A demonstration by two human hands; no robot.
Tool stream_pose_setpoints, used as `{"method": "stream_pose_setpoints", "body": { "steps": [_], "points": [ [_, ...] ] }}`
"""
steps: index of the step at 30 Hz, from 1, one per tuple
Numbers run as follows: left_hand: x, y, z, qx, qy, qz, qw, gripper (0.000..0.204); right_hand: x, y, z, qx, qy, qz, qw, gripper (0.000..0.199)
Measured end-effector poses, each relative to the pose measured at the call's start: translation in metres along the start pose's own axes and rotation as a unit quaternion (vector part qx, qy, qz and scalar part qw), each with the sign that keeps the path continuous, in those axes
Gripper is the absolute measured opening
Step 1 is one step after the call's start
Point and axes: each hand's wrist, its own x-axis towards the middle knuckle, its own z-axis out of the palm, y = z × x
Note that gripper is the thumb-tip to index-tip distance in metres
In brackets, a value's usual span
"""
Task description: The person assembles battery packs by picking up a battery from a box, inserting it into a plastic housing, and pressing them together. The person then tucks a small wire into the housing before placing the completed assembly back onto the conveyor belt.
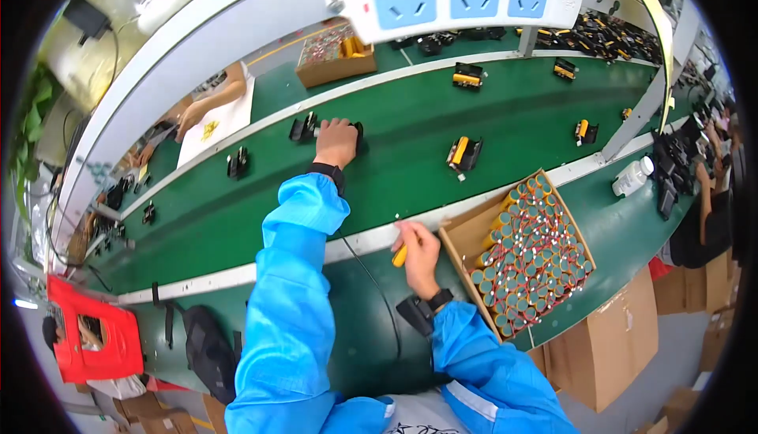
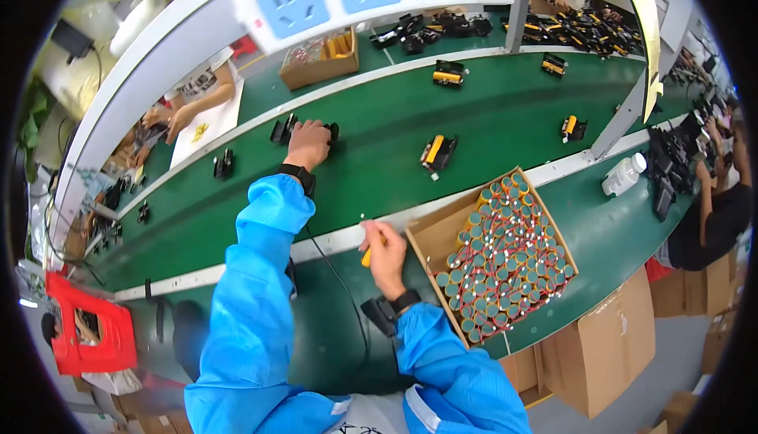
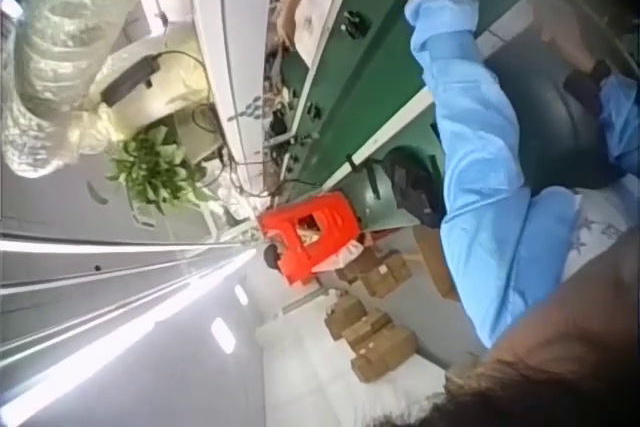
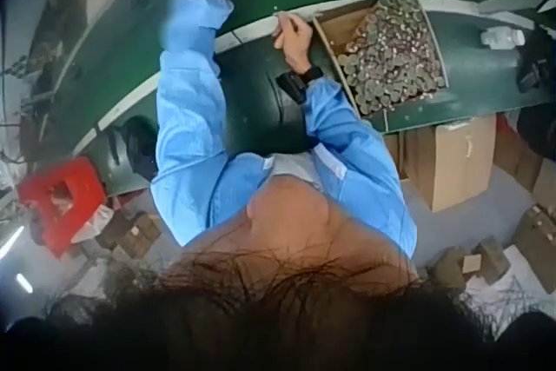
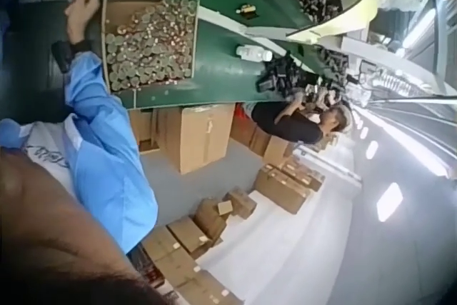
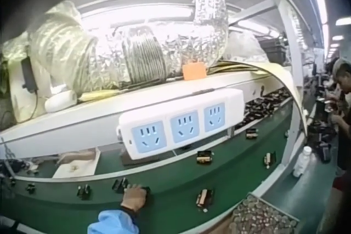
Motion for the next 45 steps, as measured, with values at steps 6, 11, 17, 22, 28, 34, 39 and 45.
{"method": "stream_pose_setpoints", "body": {
  "steps": [6, 11, 17, 22, 28, 34, 39, 45],
  "points": [
    [-0.114, 0.083, -0.13, -0.121, -0.111, 0.044, 0.985, 0.011, 0.0, -0.002, -0.004, 0.106, -0.008, 0.008, 0.994, 0.018],
    [-0.228, 0.151, -0.161, -0.127, -0.116, 0.084, 0.982, 0.008, -0.018, -0.024, 0.0, 0.093, -0.05, -0.014, 0.994, 0.016],
    [-0.255, 0.169, -0.168, -0.256, -0.035, 0.045, 0.965, 0.021, -0.069, -0.046, -0.025, 0.05, -0.117, 0.049, 0.991, 0.014],
    [-0.262, 0.158, -0.145, -0.215, 0.008, -0.146, 0.966, 0.046, -0.107, -0.069, -0.024, 0.032, -0.153, 0.165, 0.974, 0.016],
    [-0.272, 0.162, -0.131, -0.2, -0.055, -0.156, 0.966, 0.045, -0.118, -0.054, -0.006, 0.008, -0.144, 0.232, 0.962, 0.019],
    [-0.281, 0.156, -0.126, -0.236, -0.07, -0.134, 0.96, 0.046, -0.122, -0.046, -0.01, 0.025, -0.227, 0.122, 0.966, 0.022],
    [-0.284, 0.154, -0.121, -0.244, -0.035, -0.106, 0.963, 0.042, -0.114, -0.039, -0.013, -0.062, -0.222, 0.031, 0.973, 0.018],
    [-0.285, 0.157, -0.117, -0.26, -0.018, -0.106, 0.96, 0.036, -0.103, -0.033, -0.002, -0.459, -0.163, -0.15, 0.86, 0.012]
  ]
}}
